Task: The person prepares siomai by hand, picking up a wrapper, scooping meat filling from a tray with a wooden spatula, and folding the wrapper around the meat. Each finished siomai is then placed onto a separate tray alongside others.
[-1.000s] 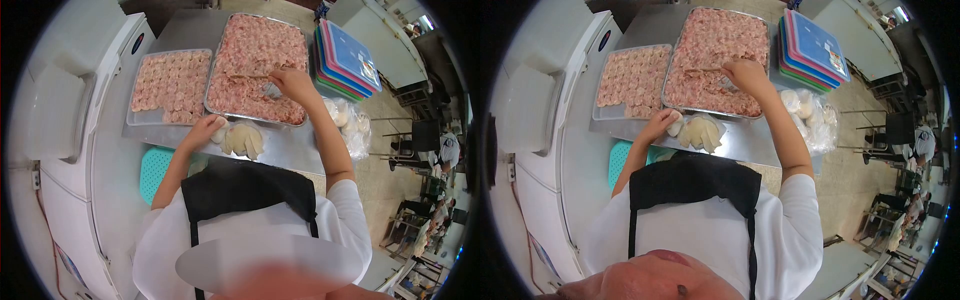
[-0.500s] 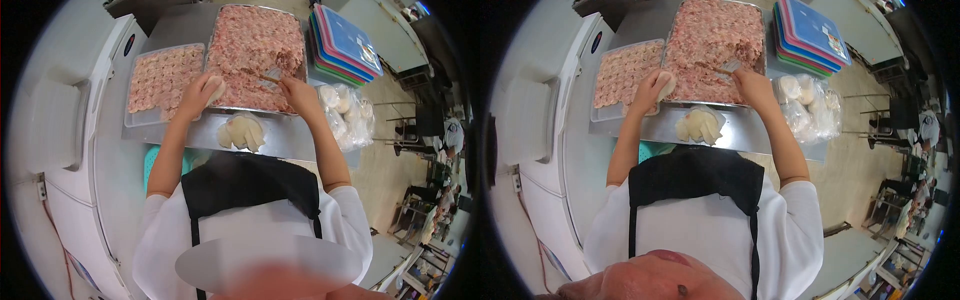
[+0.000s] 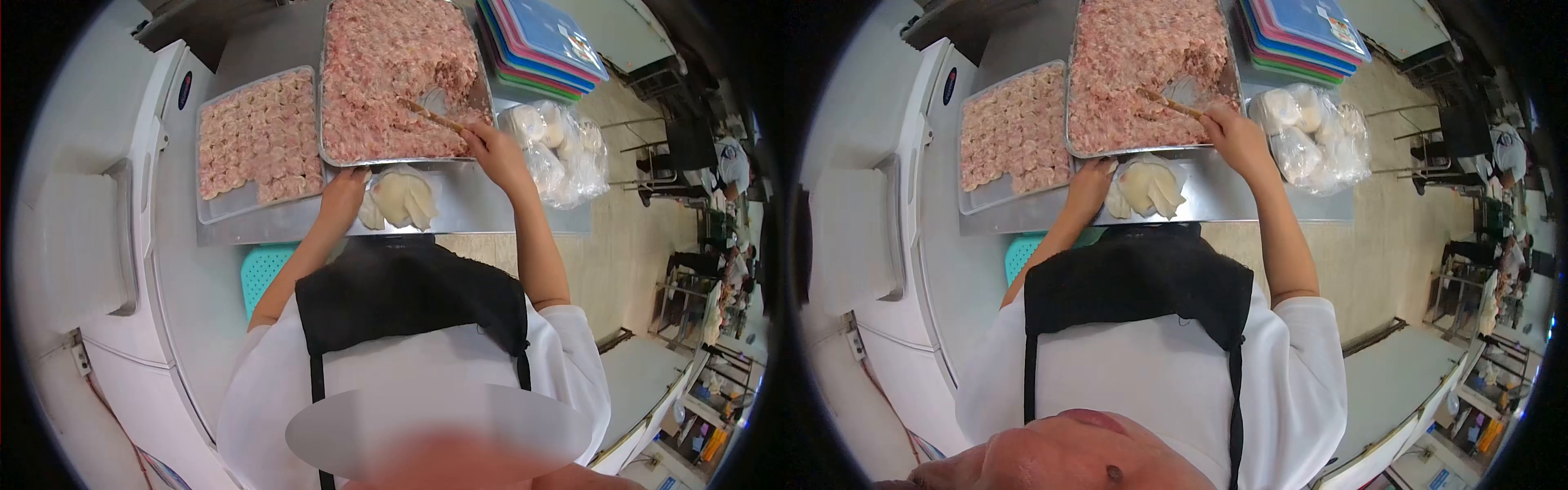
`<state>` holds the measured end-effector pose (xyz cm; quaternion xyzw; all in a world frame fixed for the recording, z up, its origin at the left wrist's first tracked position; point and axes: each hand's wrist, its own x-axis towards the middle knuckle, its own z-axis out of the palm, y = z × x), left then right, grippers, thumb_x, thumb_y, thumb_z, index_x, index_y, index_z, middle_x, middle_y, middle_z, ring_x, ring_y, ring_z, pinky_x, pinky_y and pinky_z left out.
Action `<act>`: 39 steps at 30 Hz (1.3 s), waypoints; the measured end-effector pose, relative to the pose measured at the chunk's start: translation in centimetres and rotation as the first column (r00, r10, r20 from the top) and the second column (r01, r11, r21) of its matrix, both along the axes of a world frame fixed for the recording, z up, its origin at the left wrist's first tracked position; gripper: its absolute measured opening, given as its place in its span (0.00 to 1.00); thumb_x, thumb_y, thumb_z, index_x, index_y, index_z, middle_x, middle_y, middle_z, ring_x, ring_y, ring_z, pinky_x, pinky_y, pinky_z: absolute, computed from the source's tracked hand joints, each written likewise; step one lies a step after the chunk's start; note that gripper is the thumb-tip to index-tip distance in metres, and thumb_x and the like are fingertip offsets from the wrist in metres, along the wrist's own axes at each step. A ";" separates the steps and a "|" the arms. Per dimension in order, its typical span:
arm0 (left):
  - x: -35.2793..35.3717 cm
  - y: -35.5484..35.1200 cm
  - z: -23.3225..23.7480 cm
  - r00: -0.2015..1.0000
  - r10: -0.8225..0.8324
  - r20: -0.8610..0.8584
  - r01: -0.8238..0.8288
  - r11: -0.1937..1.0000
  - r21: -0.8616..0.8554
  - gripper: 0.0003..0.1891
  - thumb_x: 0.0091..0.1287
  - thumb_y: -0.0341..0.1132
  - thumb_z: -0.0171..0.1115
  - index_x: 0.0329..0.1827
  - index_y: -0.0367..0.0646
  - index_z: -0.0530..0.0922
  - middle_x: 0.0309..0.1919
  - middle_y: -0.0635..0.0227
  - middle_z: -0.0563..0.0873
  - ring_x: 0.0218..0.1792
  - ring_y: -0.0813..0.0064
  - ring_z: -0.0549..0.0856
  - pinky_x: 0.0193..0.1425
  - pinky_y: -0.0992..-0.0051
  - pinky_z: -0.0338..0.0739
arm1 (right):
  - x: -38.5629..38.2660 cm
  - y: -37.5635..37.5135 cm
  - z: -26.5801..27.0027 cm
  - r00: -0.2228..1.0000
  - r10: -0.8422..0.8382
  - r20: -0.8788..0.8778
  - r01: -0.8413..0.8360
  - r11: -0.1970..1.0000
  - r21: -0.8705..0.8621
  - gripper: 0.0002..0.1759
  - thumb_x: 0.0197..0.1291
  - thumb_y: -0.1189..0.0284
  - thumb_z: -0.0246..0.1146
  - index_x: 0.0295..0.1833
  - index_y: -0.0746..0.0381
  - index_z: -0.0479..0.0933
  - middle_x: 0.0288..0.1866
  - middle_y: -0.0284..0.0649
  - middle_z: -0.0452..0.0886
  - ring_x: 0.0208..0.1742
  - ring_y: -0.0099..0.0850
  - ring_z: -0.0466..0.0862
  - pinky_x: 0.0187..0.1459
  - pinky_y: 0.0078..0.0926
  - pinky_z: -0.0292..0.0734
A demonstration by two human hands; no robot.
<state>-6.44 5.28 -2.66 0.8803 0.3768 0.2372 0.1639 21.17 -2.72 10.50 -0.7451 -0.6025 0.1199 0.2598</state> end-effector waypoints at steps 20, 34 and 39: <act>-3.1 -0.3 6.9 0.971 -0.233 -0.056 0.218 0.955 -0.202 0.12 0.62 0.36 0.62 0.46 0.43 0.82 0.42 0.57 0.83 0.43 0.56 0.83 0.46 0.64 0.78 | -0.8 -4.4 0.3 0.983 -0.183 -0.027 0.181 0.981 -0.069 0.16 0.67 0.62 0.57 0.48 0.63 0.80 0.36 0.49 0.84 0.38 0.46 0.83 0.41 0.36 0.75; 7.0 9.8 12.4 0.963 -0.195 0.187 0.218 0.970 -0.107 0.17 0.68 0.46 0.56 0.50 0.46 0.83 0.44 0.55 0.85 0.46 0.52 0.83 0.53 0.64 0.75 | 1.9 -0.7 -0.1 0.976 -0.073 0.204 0.088 0.994 -0.066 0.13 0.65 0.63 0.56 0.44 0.61 0.80 0.37 0.49 0.83 0.40 0.49 0.82 0.41 0.45 0.76; 8.1 14.0 14.9 0.829 0.122 0.546 0.390 0.574 -0.720 0.18 0.70 0.45 0.58 0.54 0.43 0.81 0.47 0.63 0.85 0.48 0.72 0.83 0.46 0.71 0.77 | -3.1 1.4 0.1 0.953 0.101 0.286 -0.114 0.993 0.029 0.10 0.59 0.65 0.58 0.37 0.60 0.78 0.34 0.48 0.83 0.38 0.46 0.84 0.38 0.47 0.77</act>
